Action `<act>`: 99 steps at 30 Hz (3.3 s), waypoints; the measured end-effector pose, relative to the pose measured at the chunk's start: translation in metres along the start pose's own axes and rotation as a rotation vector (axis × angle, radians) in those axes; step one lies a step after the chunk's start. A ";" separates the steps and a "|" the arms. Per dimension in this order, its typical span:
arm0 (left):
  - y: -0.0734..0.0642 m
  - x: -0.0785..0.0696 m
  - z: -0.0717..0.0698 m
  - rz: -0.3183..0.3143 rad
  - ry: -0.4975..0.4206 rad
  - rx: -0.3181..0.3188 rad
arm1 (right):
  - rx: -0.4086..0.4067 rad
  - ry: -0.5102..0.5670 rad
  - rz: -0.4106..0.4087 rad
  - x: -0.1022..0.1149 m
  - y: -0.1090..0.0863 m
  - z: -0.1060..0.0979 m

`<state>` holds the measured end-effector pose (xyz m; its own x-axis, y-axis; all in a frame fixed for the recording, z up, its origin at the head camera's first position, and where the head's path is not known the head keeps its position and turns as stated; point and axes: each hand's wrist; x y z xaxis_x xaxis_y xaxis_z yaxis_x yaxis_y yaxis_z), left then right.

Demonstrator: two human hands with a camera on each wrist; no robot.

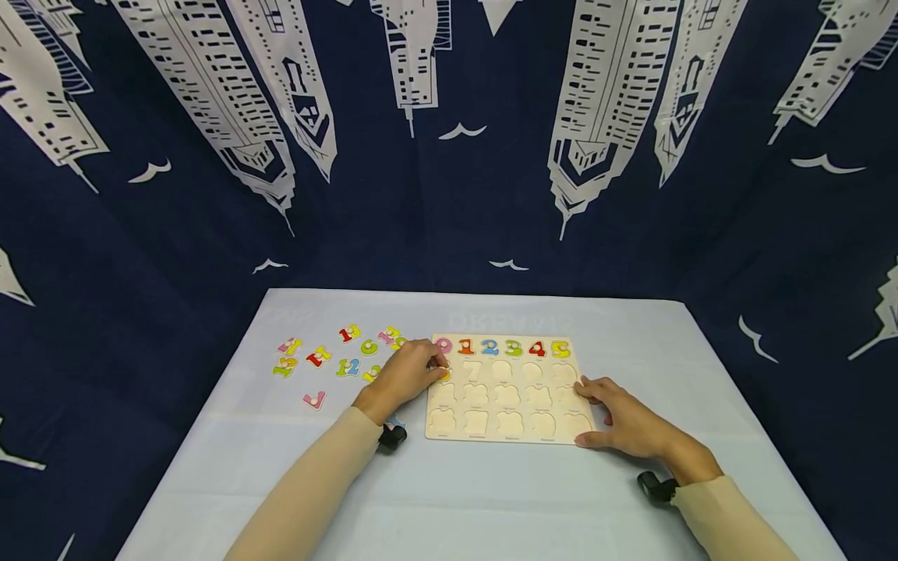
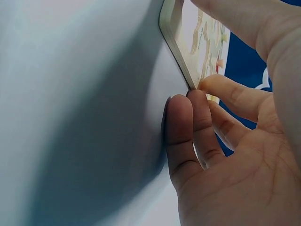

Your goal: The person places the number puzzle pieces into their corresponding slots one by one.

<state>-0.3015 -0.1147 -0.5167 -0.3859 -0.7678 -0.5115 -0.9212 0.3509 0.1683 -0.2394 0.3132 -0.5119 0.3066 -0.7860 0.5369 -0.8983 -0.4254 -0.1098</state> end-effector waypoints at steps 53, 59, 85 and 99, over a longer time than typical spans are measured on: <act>-0.063 0.024 -0.042 -0.083 -0.003 -0.084 | 0.041 -0.026 0.034 0.010 0.000 -0.001; -0.095 0.053 -0.062 -0.137 0.014 -0.095 | 0.039 -0.017 0.019 0.008 -0.001 -0.001; -0.162 0.124 -0.107 -0.159 0.035 -0.128 | 0.033 -0.032 0.019 0.006 -0.003 -0.004; -0.159 0.121 -0.105 -0.117 0.038 -0.122 | 0.034 -0.049 0.013 0.006 -0.004 -0.002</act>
<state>-0.2067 -0.3198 -0.5170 -0.2749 -0.8201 -0.5018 -0.9584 0.1919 0.2115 -0.2341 0.3110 -0.5062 0.3107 -0.8121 0.4940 -0.8915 -0.4292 -0.1449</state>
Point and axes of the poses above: each hand's wrist, its own y-axis towards the middle knuckle, its own z-axis out of the palm, x = y × z, and after that the axes turned 3 degrees about -y, right-handed
